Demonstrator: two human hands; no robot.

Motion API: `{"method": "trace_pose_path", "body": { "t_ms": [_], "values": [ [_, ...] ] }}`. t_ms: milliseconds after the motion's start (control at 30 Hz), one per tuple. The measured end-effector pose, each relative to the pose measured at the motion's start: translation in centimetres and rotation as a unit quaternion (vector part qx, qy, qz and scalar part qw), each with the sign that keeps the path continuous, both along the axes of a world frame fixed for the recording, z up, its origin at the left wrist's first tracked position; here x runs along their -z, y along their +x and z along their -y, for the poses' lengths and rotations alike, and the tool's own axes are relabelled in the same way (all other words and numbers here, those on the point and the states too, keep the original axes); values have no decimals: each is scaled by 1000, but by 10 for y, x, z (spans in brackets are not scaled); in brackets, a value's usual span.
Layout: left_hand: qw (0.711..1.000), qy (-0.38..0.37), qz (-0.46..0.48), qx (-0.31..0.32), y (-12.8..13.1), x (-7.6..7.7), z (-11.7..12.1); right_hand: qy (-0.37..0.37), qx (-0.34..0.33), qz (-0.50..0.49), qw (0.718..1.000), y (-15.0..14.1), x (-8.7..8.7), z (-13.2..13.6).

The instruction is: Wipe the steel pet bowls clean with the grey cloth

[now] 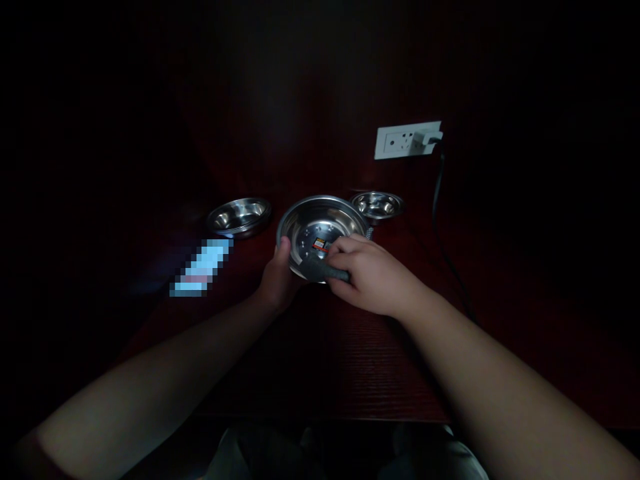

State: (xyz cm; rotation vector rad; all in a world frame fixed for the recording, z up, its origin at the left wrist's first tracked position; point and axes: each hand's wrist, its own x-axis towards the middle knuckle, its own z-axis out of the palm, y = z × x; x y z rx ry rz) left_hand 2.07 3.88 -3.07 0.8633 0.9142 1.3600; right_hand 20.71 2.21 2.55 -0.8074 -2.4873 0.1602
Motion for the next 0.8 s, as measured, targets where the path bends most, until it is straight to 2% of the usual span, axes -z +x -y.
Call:
{"method": "trace_pose_path", "body": {
  "t_ms": [100,467,800],
  "values": [
    [1000,8,6,-30,0,-1,0,17,30,-4,999,0,0,0],
    [1000,-7,10,-24,0,-4,0,77,159,-35,984,7,2,-8],
    [1000,3,12,3,0,-4,2,109,207,-61,970,10,5,-12]
  ]
}}
